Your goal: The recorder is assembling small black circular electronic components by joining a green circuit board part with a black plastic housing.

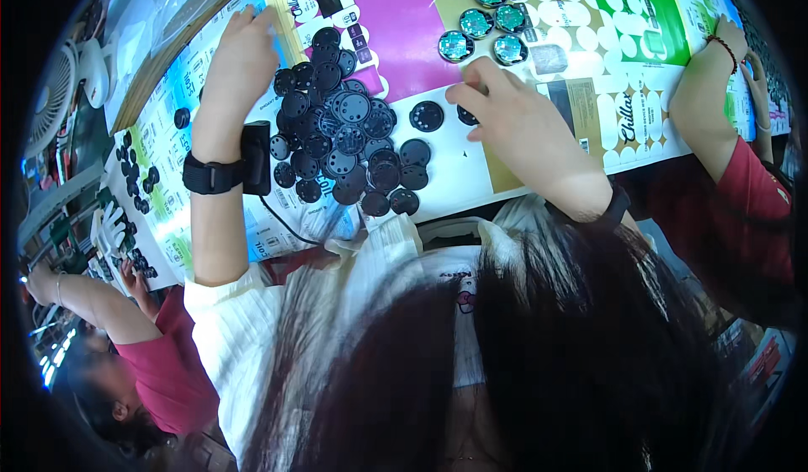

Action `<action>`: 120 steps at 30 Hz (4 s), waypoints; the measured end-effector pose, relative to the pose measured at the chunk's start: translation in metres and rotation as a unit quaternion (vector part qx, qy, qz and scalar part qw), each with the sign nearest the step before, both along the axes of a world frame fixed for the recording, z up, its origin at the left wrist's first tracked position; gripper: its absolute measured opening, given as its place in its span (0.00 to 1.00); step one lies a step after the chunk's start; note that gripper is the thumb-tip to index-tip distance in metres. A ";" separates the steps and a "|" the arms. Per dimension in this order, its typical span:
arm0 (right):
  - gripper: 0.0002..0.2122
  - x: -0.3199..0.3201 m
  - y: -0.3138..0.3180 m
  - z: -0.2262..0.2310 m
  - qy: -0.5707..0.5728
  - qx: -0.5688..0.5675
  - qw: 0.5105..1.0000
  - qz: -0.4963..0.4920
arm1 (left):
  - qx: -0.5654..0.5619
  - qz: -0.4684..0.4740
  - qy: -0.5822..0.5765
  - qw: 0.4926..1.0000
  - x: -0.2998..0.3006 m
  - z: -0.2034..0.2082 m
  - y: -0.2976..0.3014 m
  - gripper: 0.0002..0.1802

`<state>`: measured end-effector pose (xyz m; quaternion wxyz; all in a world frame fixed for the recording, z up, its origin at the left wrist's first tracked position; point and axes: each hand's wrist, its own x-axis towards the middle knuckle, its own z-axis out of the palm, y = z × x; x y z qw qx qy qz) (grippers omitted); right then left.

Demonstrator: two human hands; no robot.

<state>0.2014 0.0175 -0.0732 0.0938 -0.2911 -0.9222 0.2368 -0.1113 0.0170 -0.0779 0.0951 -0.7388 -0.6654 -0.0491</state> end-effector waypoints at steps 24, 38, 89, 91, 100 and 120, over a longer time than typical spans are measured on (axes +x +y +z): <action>0.12 0.007 0.009 0.050 0.373 -0.312 0.848 -0.210 | -0.240 -0.024 -0.705 0.667 0.143 0.067 -0.019 0.13; 0.20 -0.002 0.004 0.049 0.355 0.072 0.918 -0.163 | -0.141 -0.048 -0.773 0.617 0.156 0.067 -0.037 0.15; 0.22 0.015 0.005 0.070 0.308 0.118 0.943 -0.038 | -0.237 -0.091 -0.818 0.515 0.147 0.065 -0.034 0.32; 0.22 0.014 0.005 0.070 0.312 0.132 0.940 -0.032 | -0.226 -0.095 -0.819 0.519 0.146 0.066 -0.036 0.29; 0.21 -0.003 -0.005 0.057 0.356 0.072 0.926 -0.106 | -0.075 -0.016 -0.693 0.717 0.169 0.079 -0.049 0.12; 0.12 -0.029 -0.010 0.002 0.089 -0.002 0.994 0.055 | 0.033 -0.024 -0.048 0.998 -0.013 -0.010 0.037 0.14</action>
